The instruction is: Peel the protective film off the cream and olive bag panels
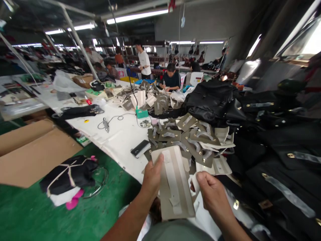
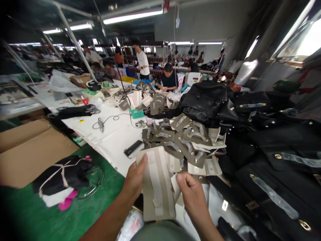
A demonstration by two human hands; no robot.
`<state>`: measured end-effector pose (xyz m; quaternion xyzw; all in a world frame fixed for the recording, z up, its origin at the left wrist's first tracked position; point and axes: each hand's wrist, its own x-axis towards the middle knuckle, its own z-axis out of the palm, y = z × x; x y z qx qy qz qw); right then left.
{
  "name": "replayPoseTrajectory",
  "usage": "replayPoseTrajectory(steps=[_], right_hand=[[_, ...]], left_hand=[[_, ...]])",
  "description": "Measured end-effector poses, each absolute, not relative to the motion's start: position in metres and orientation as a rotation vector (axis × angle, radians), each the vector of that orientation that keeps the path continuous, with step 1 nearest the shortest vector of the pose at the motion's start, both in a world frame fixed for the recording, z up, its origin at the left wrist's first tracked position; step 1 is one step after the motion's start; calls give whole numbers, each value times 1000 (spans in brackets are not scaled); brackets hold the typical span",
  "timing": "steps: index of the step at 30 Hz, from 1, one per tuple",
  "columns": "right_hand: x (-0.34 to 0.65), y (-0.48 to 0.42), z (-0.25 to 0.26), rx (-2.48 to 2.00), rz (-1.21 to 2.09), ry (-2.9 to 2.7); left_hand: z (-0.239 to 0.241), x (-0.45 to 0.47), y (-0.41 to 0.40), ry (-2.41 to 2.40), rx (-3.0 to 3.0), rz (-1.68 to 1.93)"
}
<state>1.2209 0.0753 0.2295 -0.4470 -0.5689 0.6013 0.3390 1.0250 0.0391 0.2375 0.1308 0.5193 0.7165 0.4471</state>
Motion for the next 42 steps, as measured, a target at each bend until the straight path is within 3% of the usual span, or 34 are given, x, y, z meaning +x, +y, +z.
replayPoseTrajectory(steps=[10,16,21,26,33,37,42], right_hand=[[1225,70,247,-1304,1470,-1472],[1212,72,236,-1101,1302,-1761],[1193,65,226,-1158,1510,-1887],[1186,71,216,-1151,1452,-1742],[1175,70,210,-1042,1508,-1644],[1165,67,205,-975,1692,-1535],[1157,65,204,-940,1608,-1590]], left_hand=[[234,997,55,1226,204,1929],[245,984,60,1259,174,2034],[245,993,54,1217,142,1902],[229,1011,33,1243,264,1794],[188,1045,0,1149,388,1258],[184,1037,1,1179,354,1255],[179,1020,2,1172,307,1248]])
